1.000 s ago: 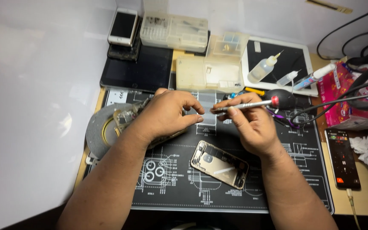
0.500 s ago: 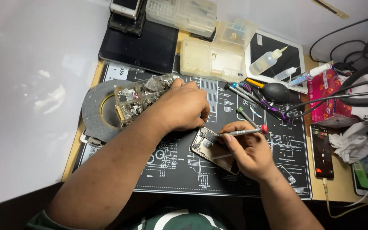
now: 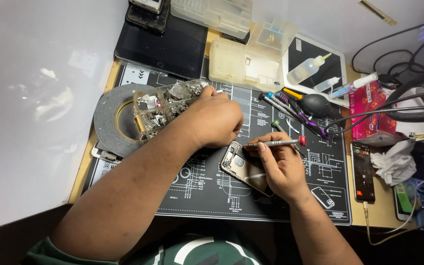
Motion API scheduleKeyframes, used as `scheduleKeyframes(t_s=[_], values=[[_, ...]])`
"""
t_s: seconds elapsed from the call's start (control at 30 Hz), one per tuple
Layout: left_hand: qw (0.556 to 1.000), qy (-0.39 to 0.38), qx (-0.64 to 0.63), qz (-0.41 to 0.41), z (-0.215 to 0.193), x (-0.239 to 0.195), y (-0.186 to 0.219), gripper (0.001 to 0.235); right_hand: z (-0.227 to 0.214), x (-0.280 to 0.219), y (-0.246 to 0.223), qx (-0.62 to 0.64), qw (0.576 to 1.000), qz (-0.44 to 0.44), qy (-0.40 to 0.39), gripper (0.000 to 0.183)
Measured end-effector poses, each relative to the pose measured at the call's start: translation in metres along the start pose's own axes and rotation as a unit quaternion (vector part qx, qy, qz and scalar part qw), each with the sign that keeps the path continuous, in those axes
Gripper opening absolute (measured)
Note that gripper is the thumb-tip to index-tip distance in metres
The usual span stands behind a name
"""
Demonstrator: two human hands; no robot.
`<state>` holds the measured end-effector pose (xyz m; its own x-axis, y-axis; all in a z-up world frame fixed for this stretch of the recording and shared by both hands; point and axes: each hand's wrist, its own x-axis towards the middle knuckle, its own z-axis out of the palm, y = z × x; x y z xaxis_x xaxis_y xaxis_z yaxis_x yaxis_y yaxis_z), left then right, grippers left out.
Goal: The person uses a precision screwdriver to remove screws from a disassembled smartphone chassis and places them into a compartmentalized parts tray. They then use a small brush to clean the interior of the chassis.
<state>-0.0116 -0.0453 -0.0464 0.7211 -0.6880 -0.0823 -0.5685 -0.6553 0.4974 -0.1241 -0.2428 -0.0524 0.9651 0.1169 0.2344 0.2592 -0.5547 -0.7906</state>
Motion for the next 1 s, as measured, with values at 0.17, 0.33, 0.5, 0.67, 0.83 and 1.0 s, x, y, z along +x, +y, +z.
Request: scheduleKeyframes(t_s=[0.17, 0.33, 0.5, 0.67, 0.83, 1.0], values=[[1.000, -0.011, 0.004, 0.008, 0.007, 0.005, 0.003, 0.007, -0.001, 0.000, 0.004, 0.016, 1.000, -0.002, 0.002, 0.018], [0.999, -0.027, 0.013, 0.011, 0.007, 0.004, 0.008, 0.007, -0.005, -0.006, 0.005, 0.020, 1.000, 0.002, 0.003, 0.018], [0.999, -0.039, 0.002, 0.010, 0.004, 0.005, 0.010, 0.011, -0.006, -0.009, -0.007, 0.035, 0.999, 0.010, 0.024, 0.018], [0.999, -0.023, 0.015, 0.018, 0.015, 0.010, 0.006, 0.012, -0.009, -0.009, -0.004, -0.013, 1.000, 0.008, -0.004, 0.018], [1.000, -0.001, 0.003, 0.016, 0.019, 0.013, -0.002, 0.014, 0.000, -0.001, -0.007, -0.012, 1.000, 0.025, -0.013, 0.018], [1.000, -0.006, -0.015, 0.018, 0.008, 0.008, 0.004, 0.011, 0.003, 0.001, 0.001, -0.051, 0.998, 0.013, -0.026, 0.019]])
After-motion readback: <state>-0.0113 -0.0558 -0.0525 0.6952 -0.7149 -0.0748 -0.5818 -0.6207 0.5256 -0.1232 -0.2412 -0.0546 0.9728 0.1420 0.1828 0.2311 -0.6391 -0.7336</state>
